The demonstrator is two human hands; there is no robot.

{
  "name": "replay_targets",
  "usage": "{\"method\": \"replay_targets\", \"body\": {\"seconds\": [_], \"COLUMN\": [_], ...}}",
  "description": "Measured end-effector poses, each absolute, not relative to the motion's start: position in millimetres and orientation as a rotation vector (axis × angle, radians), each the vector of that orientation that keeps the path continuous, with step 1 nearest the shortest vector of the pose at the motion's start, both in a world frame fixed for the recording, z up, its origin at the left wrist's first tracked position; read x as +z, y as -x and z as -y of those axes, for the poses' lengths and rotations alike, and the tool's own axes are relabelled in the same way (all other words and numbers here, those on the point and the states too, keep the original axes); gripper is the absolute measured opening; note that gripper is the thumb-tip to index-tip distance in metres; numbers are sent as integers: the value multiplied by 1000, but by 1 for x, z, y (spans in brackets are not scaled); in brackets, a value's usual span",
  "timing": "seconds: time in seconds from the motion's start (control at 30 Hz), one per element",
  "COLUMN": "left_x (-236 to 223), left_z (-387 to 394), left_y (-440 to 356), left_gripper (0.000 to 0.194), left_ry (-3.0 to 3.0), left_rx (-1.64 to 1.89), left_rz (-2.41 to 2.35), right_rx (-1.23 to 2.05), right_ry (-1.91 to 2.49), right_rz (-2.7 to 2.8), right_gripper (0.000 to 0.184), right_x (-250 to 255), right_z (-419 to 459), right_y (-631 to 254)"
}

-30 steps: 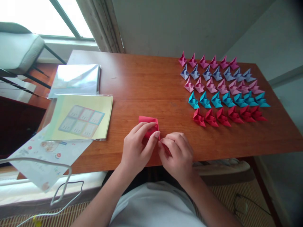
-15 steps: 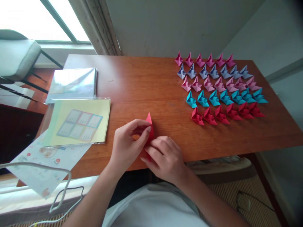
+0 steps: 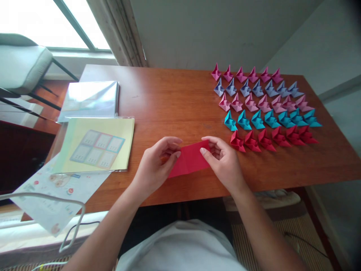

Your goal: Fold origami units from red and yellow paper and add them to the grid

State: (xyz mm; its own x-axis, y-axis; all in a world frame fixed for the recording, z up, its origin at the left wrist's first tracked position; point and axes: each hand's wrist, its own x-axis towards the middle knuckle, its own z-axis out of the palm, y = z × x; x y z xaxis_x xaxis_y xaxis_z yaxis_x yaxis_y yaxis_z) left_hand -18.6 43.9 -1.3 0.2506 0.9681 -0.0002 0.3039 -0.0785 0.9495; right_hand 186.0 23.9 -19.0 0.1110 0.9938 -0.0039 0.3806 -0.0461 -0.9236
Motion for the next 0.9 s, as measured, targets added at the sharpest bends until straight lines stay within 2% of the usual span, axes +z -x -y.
{"method": "replay_targets", "body": {"seconds": [0.13,0.3,0.53,0.9], "left_x": [-5,-5,0,9], "left_z": [-42,-39,-42,-47], "left_y": [21,29,30,34], "left_gripper": [19,25,36,42], "left_ry": [-2197,-2739,-2988,-3181], "left_rx": [689,357,-43,-208], "left_rz": [-1446,-1354,-1206,-1044], "right_rx": [782,589,477,357], "right_ry": [1650,1694,1637,1571], "right_rz": [1487,1664,1837,1929], "right_gripper": [19,14,14,13], "right_x": [-17,-17,-19,-27], "right_z": [-25,-27,-28,-27], "right_y": [-187,-190,-191,-193]}}
